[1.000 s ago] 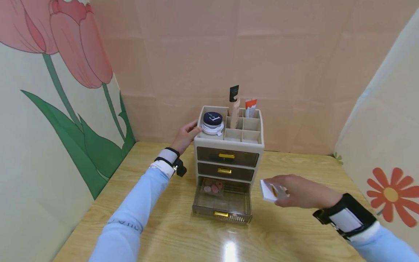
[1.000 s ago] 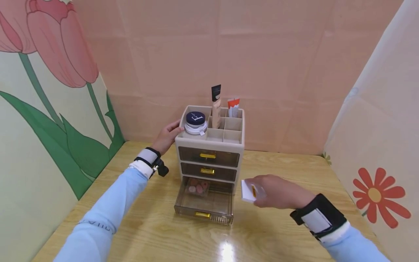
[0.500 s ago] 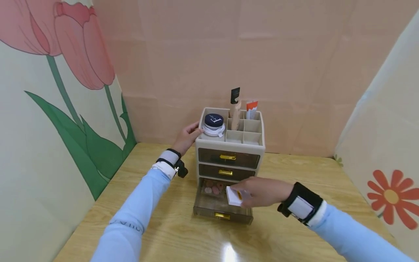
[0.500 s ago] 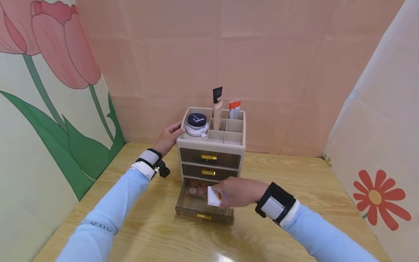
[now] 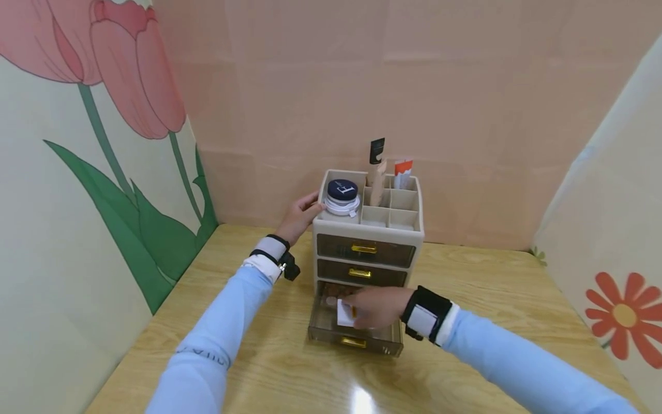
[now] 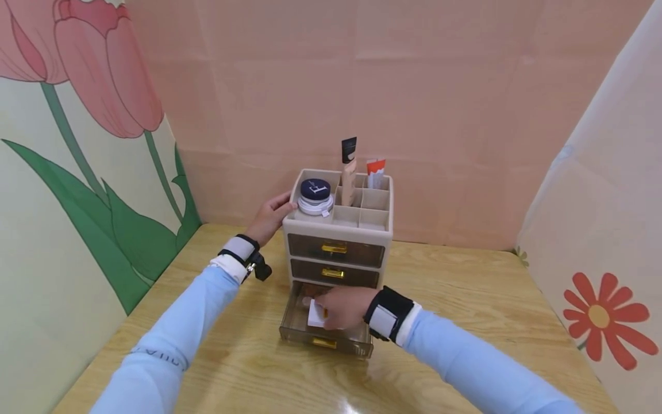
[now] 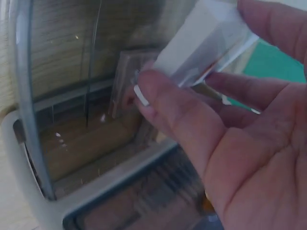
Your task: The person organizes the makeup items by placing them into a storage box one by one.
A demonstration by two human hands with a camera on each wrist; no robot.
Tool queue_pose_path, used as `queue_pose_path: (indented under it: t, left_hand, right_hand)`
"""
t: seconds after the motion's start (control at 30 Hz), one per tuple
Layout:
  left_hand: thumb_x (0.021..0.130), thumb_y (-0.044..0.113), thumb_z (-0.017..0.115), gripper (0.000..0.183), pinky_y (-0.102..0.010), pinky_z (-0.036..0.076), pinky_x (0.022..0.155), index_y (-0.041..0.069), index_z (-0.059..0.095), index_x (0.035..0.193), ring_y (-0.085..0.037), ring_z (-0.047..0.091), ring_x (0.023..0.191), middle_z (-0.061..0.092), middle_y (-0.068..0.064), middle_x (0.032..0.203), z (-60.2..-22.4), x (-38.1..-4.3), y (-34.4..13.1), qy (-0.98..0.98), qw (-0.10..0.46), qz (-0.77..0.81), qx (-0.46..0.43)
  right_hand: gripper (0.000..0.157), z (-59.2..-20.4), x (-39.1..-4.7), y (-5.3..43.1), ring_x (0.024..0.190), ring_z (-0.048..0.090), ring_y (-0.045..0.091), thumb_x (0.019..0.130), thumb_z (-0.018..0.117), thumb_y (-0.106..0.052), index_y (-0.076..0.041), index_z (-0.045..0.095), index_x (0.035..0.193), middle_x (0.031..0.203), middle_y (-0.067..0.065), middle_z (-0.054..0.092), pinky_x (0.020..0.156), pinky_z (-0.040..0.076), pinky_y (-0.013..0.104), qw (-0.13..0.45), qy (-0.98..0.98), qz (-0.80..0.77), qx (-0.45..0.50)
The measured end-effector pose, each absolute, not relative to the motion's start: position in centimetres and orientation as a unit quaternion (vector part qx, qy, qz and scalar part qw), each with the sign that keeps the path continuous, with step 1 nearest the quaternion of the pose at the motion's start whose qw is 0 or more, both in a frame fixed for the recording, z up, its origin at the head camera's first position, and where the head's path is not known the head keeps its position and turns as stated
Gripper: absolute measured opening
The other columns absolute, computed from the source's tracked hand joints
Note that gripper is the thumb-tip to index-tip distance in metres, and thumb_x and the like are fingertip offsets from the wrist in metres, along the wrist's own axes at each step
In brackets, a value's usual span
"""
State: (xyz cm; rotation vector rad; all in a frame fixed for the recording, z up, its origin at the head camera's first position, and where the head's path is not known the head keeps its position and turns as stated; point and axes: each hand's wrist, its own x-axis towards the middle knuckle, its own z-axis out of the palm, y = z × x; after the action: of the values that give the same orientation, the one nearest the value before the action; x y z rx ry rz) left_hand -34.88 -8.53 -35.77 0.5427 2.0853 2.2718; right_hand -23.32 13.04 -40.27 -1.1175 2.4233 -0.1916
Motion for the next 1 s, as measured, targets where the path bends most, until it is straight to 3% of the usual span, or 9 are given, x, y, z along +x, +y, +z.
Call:
queue_pose_path:
  t: [0.2, 0.43, 0.57, 0.77, 1.0]
  left_hand:
    - [0.096, 0.008, 0.056, 0.049, -0.033, 0.052, 0.087, 0.005, 0.046, 0.144, -0.028, 0.057, 0.114, 0.052, -0.019, 0.137, -35.8, -34.9, -8.5, 0.665, 0.006, 0.726, 0.174]
    - [0.096, 0.009, 0.056, 0.049, -0.034, 0.052, 0.088, 0.005, 0.045, 0.144, -0.027, 0.056, 0.115, 0.051, -0.019, 0.138, -35.8, -34.9, -8.6, 0.668, 0.006, 0.723, 0.177]
    - [0.096, 0.007, 0.055, 0.05, -0.032, 0.052, 0.088, 0.003, 0.044, 0.144, -0.027, 0.056, 0.114, 0.051, -0.021, 0.137, -35.8, -34.9, -8.6, 0.66, 0.009, 0.729, 0.182]
    - [0.096, 0.008, 0.055, 0.05, -0.033, 0.051, 0.088, 0.004, 0.043, 0.145, -0.029, 0.055, 0.116, 0.05, -0.02, 0.139, -35.6, -34.8, -8.5, 0.664, 0.011, 0.725, 0.183]
    - [0.096, 0.009, 0.056, 0.05, -0.034, 0.051, 0.089, 0.005, 0.044, 0.145, -0.029, 0.056, 0.116, 0.051, -0.019, 0.139, -35.7, -34.8, -8.6, 0.671, 0.008, 0.72, 0.18]
  right_hand:
    - [0.045, -43.5, -24.6, 12.4, 0.083, 0.053, 0.009, 0.09, 0.068, -0.024, -0.006, 0.054, 0.129, 0.092, -0.005, 0.056, 0.076, 0.049, 0.03, 0.178, 0.891, -0.028, -0.416]
    - [0.036, -43.4, -23.9, 11.4, 0.079, 0.052, 0.013, 0.083, 0.074, -0.019, -0.011, 0.058, 0.114, 0.092, -0.001, 0.056, 0.072, 0.048, 0.032, 0.147, 0.909, -0.023, -0.39]
    - [0.043, -43.4, -23.4, 11.1, 0.076, 0.05, 0.014, 0.079, 0.075, -0.018, -0.009, 0.059, 0.118, 0.092, 0.0, 0.056, 0.069, 0.047, 0.031, 0.123, 0.912, -0.013, -0.392]
    - [0.064, -43.8, -23.2, 10.6, 0.086, 0.055, 0.015, 0.078, 0.076, -0.013, -0.004, 0.052, 0.136, 0.114, 0.009, 0.06, 0.077, 0.05, 0.031, 0.119, 0.909, -0.01, -0.4]
    - [0.073, -44.2, -23.2, 10.3, 0.079, 0.057, 0.016, 0.07, 0.081, -0.013, -0.007, 0.054, 0.137, 0.107, 0.007, 0.063, 0.069, 0.05, 0.031, 0.087, 0.912, 0.002, -0.401]
